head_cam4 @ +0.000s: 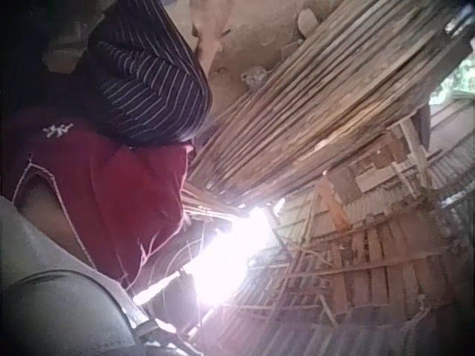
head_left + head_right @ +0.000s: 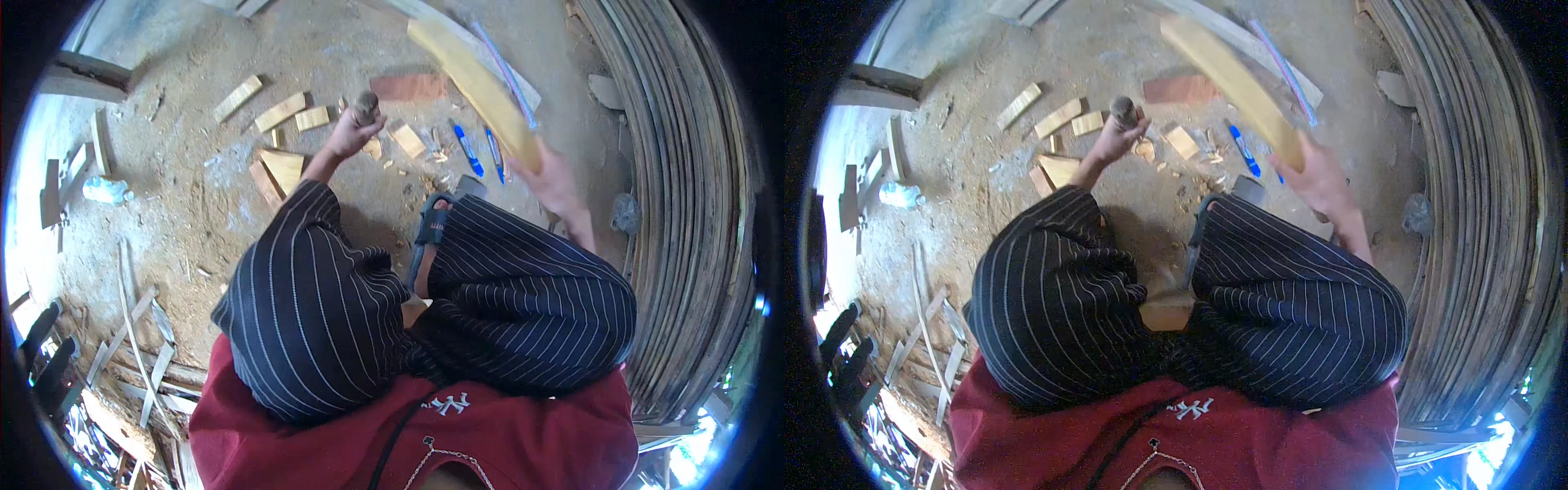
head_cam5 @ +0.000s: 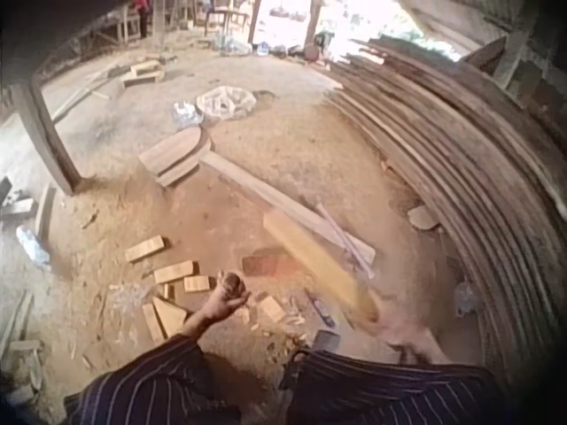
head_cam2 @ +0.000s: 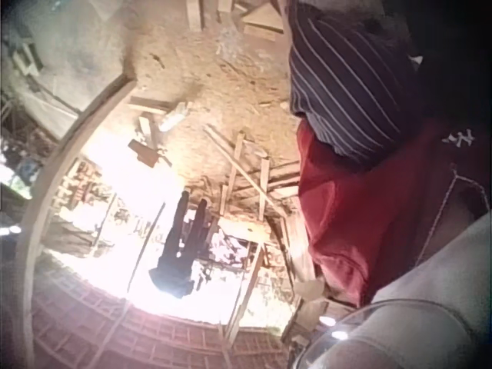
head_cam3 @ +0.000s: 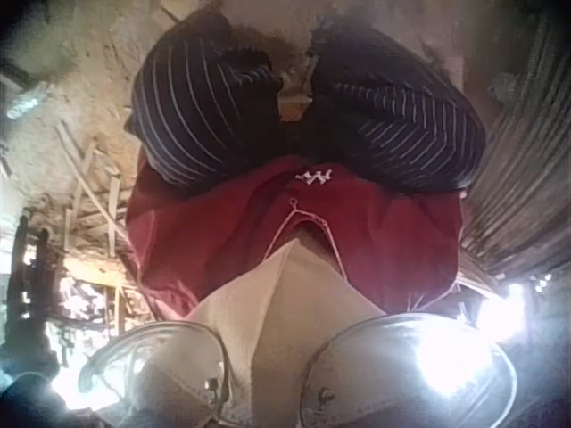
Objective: Carve a notch or shape into a piece of wood using a chisel and a mallet.
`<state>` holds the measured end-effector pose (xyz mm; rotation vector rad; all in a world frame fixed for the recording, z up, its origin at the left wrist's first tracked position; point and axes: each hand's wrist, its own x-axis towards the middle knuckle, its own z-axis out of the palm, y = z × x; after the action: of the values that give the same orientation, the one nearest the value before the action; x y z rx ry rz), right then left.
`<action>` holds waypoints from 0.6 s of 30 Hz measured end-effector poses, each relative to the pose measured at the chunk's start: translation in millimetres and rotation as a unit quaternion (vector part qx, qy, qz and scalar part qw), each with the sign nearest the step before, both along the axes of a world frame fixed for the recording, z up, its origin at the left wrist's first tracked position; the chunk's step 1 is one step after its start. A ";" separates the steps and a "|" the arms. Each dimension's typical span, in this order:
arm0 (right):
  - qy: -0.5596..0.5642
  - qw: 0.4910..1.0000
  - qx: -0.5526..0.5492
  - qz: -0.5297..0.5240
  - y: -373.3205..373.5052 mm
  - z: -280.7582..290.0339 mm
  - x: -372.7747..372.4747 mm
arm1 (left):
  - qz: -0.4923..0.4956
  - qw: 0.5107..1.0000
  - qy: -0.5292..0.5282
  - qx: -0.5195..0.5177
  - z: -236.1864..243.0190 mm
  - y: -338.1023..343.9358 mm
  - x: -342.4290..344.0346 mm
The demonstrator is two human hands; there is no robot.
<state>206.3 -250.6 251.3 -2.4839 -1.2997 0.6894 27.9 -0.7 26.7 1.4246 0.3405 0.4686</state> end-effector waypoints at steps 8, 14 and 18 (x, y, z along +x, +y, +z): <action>-0.068 0.980 -0.044 0.180 26.4 3.6 -35.3 | 0.027 0.998 -0.040 -0.030 15.5 -11.1 3.5; 0.099 0.975 0.195 0.042 33.1 52.9 -48.0 | 0.011 0.999 -0.009 0.030 8.1 2.2 -1.1; -0.066 0.976 -0.071 0.195 35.8 12.4 -45.6 | 0.133 0.978 -0.045 0.151 1.7 -4.1 7.0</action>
<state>160.7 -214.8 263.6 -2.4386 -1.8810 0.7337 34.9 -4.8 28.4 1.6544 0.3997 0.8288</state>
